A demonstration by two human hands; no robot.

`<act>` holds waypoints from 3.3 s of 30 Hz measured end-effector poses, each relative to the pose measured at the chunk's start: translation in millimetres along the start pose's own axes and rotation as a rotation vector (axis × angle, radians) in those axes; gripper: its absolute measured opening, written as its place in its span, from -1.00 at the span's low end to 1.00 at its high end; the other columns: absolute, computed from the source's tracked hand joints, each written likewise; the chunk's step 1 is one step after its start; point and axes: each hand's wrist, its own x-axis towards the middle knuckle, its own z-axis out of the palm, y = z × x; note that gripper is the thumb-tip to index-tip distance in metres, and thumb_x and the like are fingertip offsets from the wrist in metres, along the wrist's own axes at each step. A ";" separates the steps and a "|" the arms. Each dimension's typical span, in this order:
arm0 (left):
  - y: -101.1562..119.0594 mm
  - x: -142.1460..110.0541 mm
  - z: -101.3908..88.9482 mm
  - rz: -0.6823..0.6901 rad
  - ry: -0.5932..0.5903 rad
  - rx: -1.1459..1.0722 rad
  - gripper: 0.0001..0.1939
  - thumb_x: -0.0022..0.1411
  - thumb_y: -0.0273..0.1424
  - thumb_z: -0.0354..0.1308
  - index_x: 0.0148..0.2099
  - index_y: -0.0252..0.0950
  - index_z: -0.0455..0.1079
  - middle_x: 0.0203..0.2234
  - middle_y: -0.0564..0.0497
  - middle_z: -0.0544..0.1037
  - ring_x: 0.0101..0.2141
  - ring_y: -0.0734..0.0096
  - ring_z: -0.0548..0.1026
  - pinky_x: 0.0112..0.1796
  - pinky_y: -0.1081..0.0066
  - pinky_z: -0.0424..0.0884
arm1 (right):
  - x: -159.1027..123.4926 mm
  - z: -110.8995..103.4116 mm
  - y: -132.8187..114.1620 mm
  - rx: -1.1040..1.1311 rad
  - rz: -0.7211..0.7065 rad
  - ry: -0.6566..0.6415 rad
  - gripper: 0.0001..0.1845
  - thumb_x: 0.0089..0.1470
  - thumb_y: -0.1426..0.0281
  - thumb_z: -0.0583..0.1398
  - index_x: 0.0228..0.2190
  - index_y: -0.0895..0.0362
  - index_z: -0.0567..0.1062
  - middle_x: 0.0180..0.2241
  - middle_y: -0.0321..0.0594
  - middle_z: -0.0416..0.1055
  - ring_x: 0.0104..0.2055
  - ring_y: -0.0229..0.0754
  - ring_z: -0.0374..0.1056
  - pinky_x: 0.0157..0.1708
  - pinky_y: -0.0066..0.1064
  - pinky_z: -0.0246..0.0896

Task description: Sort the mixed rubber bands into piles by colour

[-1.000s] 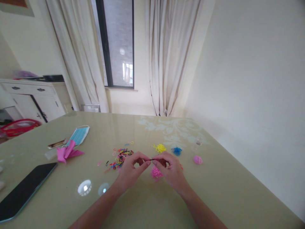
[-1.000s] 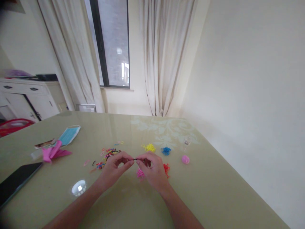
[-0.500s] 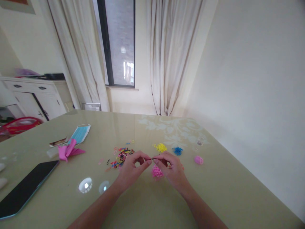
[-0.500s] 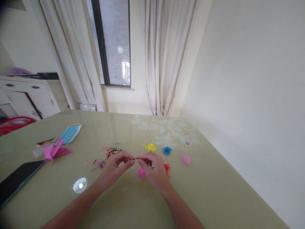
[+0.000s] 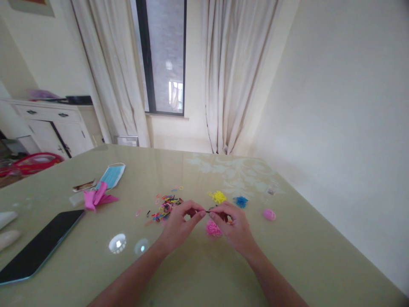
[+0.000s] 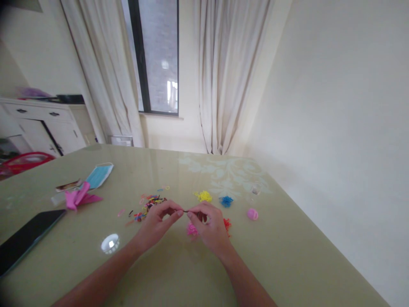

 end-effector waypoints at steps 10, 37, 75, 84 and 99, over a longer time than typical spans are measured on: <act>6.0 0.3 0.9 -0.013 -0.006 -0.055 -0.71 0.36 -0.14 0.27 -0.24 -0.27 0.57 -0.42 0.00 0.60 -0.38 0.37 0.50 -0.30 0.40 0.41 | -1.6 0.9 -4.7 -0.023 -0.017 0.020 -0.83 0.22 0.38 0.31 -0.42 0.10 0.66 -0.51 -0.29 0.43 -0.44 -0.22 0.30 -0.41 -0.41 0.18; -33.2 16.3 -40.9 -0.176 -0.098 1.003 -0.74 0.44 -0.36 0.16 0.08 -0.20 0.61 0.01 -0.16 0.65 0.09 -0.03 0.53 0.13 0.06 0.33 | 6.6 -14.9 59.4 -0.547 0.047 -0.071 -0.82 0.23 0.43 0.32 -0.36 0.04 0.75 -0.37 -0.18 0.61 -0.41 -0.14 0.44 -0.33 -0.32 0.28; 2.1 5.8 -4.3 -0.083 0.004 -0.187 -0.66 0.30 -0.07 0.33 -0.19 -0.27 0.64 -0.33 -0.07 0.69 -0.29 0.29 0.59 -0.22 0.34 0.51 | -9.6 13.6 -7.6 -0.143 -0.089 0.033 -0.79 0.36 0.21 0.29 -0.15 0.06 0.68 -0.37 -0.21 0.58 -0.41 -0.18 0.41 -0.35 -0.37 0.35; 21.0 1.7 -5.0 -0.128 -0.030 -0.257 -0.57 0.28 0.03 0.32 -0.26 -0.27 0.57 -0.37 -0.05 0.67 -0.30 0.30 0.57 -0.22 0.35 0.48 | -5.8 8.8 -11.4 -0.029 -0.008 0.091 -0.79 0.34 0.26 0.27 -0.28 0.07 0.67 -0.42 -0.24 0.59 -0.43 -0.20 0.42 -0.38 -0.40 0.32; 28.4 -5.2 -2.4 -0.203 -0.026 -0.395 -0.54 0.25 0.06 0.35 -0.31 -0.26 0.50 -0.46 0.04 0.55 -0.42 0.44 0.36 -0.34 0.44 0.31 | -7.1 4.2 -24.4 0.069 -0.058 0.126 -0.87 0.29 0.33 0.33 -0.28 0.04 0.71 -0.38 -0.21 0.64 -0.41 -0.18 0.49 -0.36 -0.40 0.41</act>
